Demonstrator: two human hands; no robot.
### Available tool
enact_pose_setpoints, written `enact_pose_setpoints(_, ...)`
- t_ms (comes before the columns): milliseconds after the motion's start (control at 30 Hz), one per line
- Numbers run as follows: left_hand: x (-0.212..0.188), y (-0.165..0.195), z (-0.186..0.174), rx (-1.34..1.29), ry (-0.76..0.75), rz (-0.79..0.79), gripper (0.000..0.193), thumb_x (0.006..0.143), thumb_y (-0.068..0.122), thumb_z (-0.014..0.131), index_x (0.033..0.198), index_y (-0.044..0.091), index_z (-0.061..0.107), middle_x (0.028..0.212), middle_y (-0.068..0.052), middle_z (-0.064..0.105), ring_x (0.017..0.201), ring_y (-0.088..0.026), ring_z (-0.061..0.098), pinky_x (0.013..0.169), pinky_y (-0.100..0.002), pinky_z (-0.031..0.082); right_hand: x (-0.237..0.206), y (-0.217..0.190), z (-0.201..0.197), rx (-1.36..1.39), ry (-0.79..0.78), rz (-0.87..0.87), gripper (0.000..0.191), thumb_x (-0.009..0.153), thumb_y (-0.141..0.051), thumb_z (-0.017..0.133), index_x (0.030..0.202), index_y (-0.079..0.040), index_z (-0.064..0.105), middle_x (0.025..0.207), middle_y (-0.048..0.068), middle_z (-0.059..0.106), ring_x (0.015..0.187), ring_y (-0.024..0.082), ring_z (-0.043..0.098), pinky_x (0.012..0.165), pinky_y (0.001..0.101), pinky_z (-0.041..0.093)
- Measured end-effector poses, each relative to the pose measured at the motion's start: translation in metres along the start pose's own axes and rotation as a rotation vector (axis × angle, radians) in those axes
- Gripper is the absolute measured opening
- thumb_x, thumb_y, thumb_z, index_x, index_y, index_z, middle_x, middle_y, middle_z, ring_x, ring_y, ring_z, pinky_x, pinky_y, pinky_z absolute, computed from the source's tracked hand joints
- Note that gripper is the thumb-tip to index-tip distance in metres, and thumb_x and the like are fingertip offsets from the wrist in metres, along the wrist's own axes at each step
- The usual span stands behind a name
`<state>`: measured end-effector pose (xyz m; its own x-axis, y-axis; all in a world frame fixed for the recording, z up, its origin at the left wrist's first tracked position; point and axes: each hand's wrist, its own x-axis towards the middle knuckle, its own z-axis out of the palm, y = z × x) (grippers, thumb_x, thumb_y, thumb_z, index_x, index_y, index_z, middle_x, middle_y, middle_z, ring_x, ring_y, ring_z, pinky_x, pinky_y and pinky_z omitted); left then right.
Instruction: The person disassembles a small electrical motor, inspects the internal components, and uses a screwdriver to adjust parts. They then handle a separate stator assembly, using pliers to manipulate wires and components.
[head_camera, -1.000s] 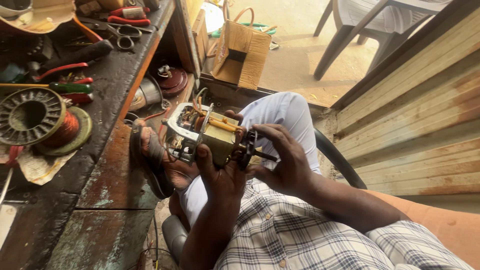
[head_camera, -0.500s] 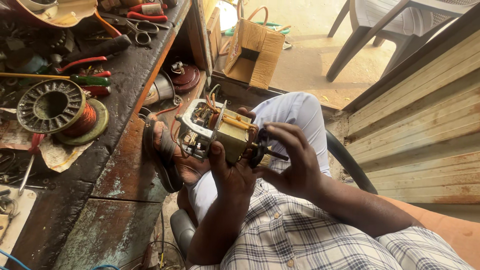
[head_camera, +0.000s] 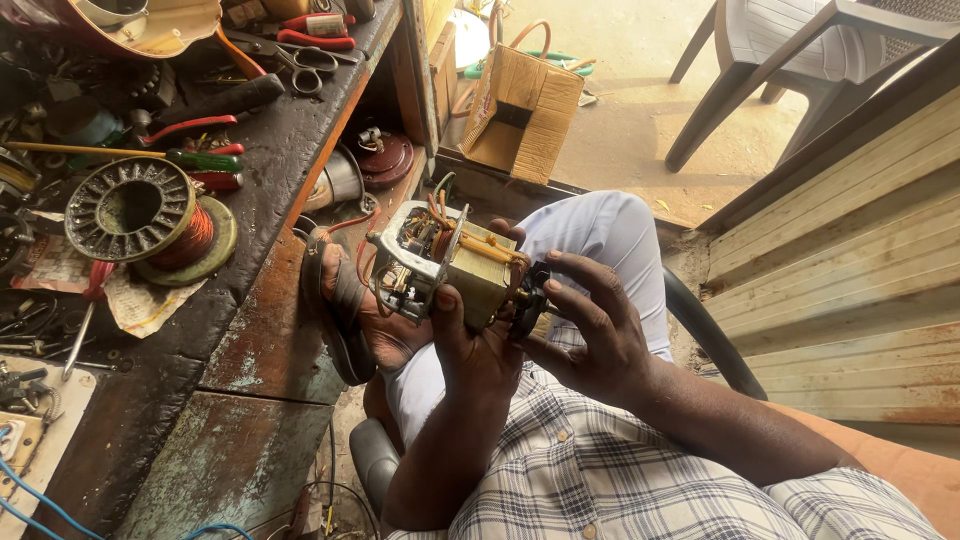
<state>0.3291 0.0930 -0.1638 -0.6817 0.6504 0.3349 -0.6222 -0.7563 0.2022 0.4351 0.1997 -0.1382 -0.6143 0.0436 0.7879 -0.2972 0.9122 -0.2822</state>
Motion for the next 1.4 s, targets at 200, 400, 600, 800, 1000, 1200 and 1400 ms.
enact_pose_setpoints(200,0.0,0.0,0.001,-0.031,0.07,-0.023,0.08,0.103,0.039,0.071,0.16,0.0,0.03,0.154,-0.023,0.044,0.129,-0.027,0.06,0.104,-0.037,0.059,0.004,-0.003,0.003,-0.009,0.035,-0.02,0.084,0.085,-0.026,0.091,0.148,-0.004,0.04,0.144,0.026,0.049,0.132,0.039,0.059,0.106,0.0459,0.059)
enact_pose_setpoints(400,0.002,0.002,0.007,0.082,0.028,-0.005,0.082,0.099,0.04,0.073,0.158,0.002,0.031,0.152,-0.022,0.045,0.129,-0.028,0.06,0.104,-0.036,0.059,0.005,-0.005,0.005,0.005,0.054,0.02,0.084,0.086,-0.027,0.091,0.147,-0.003,0.039,0.142,0.026,0.05,0.13,0.037,0.06,0.104,0.0435,0.06)
enact_pose_setpoints(600,0.004,0.003,0.006,0.106,0.004,0.01,0.083,0.1,0.038,0.075,0.16,0.001,0.031,0.151,-0.024,0.045,0.132,-0.029,0.058,0.104,-0.039,0.057,0.005,-0.005,0.003,-0.026,0.032,0.042,0.083,0.085,-0.028,0.09,0.146,-0.004,0.04,0.142,0.024,0.049,0.131,0.037,0.058,0.106,0.0439,0.058)
enact_pose_setpoints(800,0.003,0.006,0.005,0.278,0.004,0.051,0.08,0.099,0.034,0.076,0.159,0.0,0.036,0.151,-0.023,0.045,0.14,-0.033,0.052,0.116,-0.045,0.05,0.007,-0.006,0.003,0.051,0.038,0.117,0.082,0.087,-0.028,0.088,0.148,-0.001,0.04,0.144,0.024,0.049,0.133,0.036,0.058,0.107,0.0431,0.058)
enact_pose_setpoints(1000,-0.003,0.012,-0.006,0.148,-0.068,-0.043,0.071,0.097,0.019,0.072,0.158,0.003,0.039,0.158,-0.016,0.045,0.145,-0.028,0.049,0.125,-0.048,0.038,0.006,-0.005,0.0,0.103,0.076,0.145,0.081,0.089,-0.034,0.084,0.147,0.002,0.041,0.144,0.023,0.052,0.132,0.032,0.059,0.108,0.0399,0.055)
enact_pose_setpoints(1200,-0.003,0.008,-0.028,0.14,-0.188,-0.022,0.046,0.106,0.012,0.067,0.149,0.003,0.053,0.15,-0.011,0.057,0.146,-0.027,0.051,0.131,-0.053,0.033,0.001,-0.003,-0.003,0.336,0.132,0.23,0.078,0.097,-0.037,0.077,0.152,0.003,0.039,0.148,0.019,0.048,0.134,0.026,0.057,0.11,0.035,0.052)
enact_pose_setpoints(1400,-0.003,-0.004,-0.034,0.209,-0.213,0.054,0.047,0.107,0.01,0.069,0.15,0.003,0.051,0.148,-0.01,0.057,0.144,-0.026,0.051,0.129,-0.051,0.037,-0.004,-0.008,-0.006,0.517,0.145,0.265,0.077,0.102,-0.037,0.073,0.155,0.003,0.035,0.152,0.019,0.044,0.141,0.027,0.055,0.112,0.0342,0.052)
